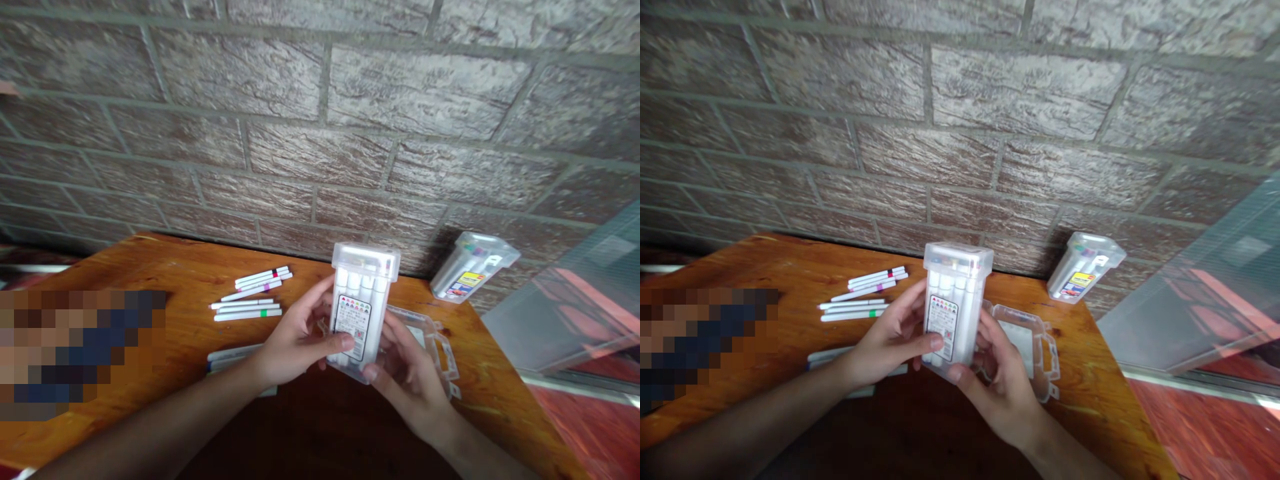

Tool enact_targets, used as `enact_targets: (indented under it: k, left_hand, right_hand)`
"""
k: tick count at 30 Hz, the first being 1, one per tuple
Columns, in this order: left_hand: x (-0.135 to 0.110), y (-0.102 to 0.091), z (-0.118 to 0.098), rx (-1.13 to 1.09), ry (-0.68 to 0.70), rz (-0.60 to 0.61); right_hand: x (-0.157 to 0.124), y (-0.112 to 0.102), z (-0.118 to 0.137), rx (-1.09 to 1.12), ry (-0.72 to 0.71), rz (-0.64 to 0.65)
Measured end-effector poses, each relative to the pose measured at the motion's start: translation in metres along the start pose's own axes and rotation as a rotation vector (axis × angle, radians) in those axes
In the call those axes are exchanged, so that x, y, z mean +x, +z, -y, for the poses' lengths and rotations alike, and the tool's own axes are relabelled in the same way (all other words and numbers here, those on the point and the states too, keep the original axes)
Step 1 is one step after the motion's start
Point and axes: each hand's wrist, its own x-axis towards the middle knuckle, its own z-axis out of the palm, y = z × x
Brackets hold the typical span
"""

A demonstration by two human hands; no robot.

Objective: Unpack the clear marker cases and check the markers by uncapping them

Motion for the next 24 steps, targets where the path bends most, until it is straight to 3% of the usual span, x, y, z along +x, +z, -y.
enact_targets:
  k: [8,24]
  left_hand:
    - [0.001,-0.002,0.009,-0.004,0.101,0.019]
    - [0.005,-0.003,-0.006,-0.063,-0.112,0.109]
  right_hand:
    - [0.0,0.001,0.0,-0.01,0.037,-0.022]
    - [0.003,-0.002,0.008,0.042,0.089,-0.064]
